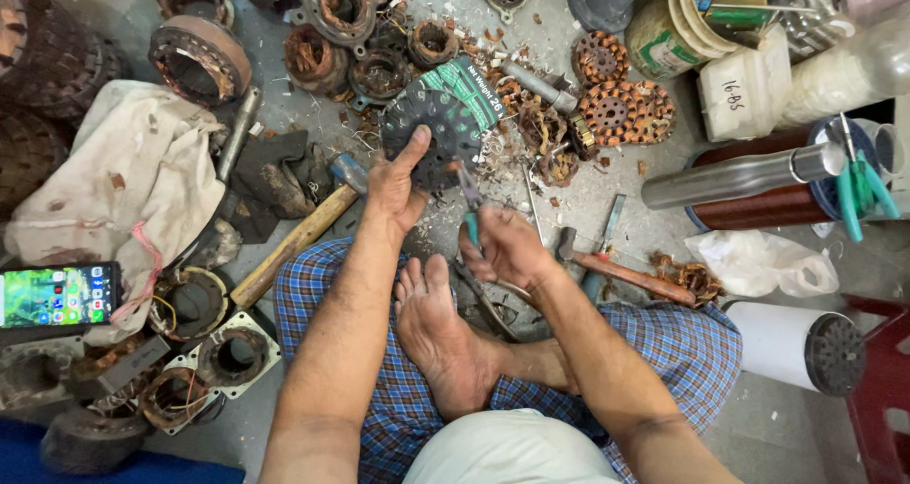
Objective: The person is repairing a fan motor stator by winding copper coils into its slots and using pliers and a screwdriver to adjust and secure the wires.
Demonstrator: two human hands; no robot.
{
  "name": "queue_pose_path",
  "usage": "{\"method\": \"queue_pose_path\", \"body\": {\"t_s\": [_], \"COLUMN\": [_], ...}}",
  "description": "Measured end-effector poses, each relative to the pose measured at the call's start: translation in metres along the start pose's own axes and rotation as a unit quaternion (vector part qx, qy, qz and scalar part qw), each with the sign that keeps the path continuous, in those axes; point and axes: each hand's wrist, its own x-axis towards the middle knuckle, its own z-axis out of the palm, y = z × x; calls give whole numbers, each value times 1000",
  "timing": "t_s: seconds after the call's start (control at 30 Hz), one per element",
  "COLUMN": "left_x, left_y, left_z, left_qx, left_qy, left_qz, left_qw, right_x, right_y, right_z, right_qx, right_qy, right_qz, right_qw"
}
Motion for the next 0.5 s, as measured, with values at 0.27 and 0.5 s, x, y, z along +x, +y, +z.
{"method": "queue_pose_path", "body": {"t_s": [0.27,0.5], "left_x": [20,11], "left_y": [-9,-10], "left_z": [-19,-14], "left_qx": [104,259], "left_qy": [204,258], "left_qz": [44,-5], "left_qw": [973,931], "right_x": [-16,36], "right_y": [-53,-132], "right_z": [18,3], "right_qx": [-396,-347], "right_qy": [194,321], "right_qz": [-362,-493], "right_qw": [821,731]}}
